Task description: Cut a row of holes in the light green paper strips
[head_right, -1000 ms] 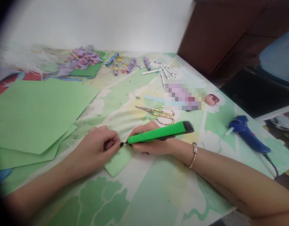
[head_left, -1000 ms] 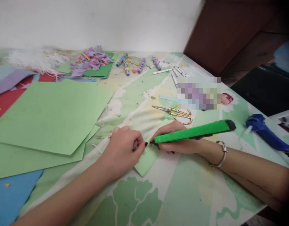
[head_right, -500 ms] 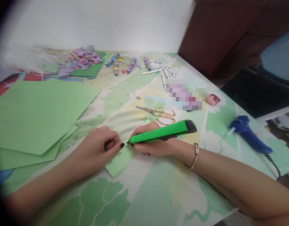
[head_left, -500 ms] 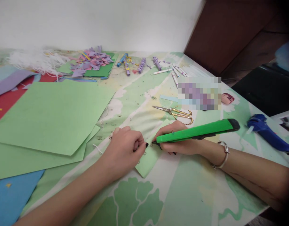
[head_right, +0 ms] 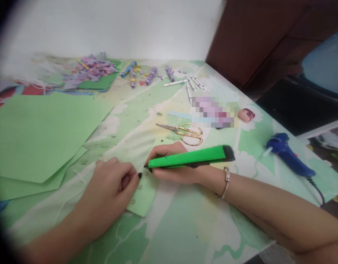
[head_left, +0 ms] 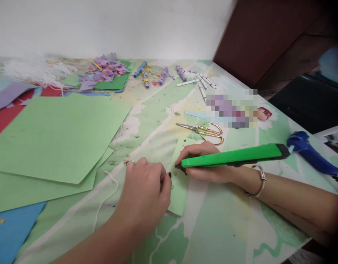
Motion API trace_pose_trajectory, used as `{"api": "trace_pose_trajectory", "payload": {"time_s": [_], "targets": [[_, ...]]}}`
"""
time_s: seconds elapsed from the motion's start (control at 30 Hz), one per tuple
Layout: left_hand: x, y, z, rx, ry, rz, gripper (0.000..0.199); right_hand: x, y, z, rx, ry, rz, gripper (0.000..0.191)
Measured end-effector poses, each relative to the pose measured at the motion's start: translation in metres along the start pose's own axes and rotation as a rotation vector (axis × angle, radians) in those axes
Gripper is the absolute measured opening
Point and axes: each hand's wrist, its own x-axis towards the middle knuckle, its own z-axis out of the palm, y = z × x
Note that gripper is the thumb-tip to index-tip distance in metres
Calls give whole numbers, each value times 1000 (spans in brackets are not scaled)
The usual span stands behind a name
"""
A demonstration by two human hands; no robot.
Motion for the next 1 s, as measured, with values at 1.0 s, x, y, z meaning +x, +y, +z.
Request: {"api": "trace_pose_trajectory", "payload": {"time_s": [1.0], "targets": [[0,-4,2,94,-49,121,31,-3,-8,11,-125,10,21,18]]}}
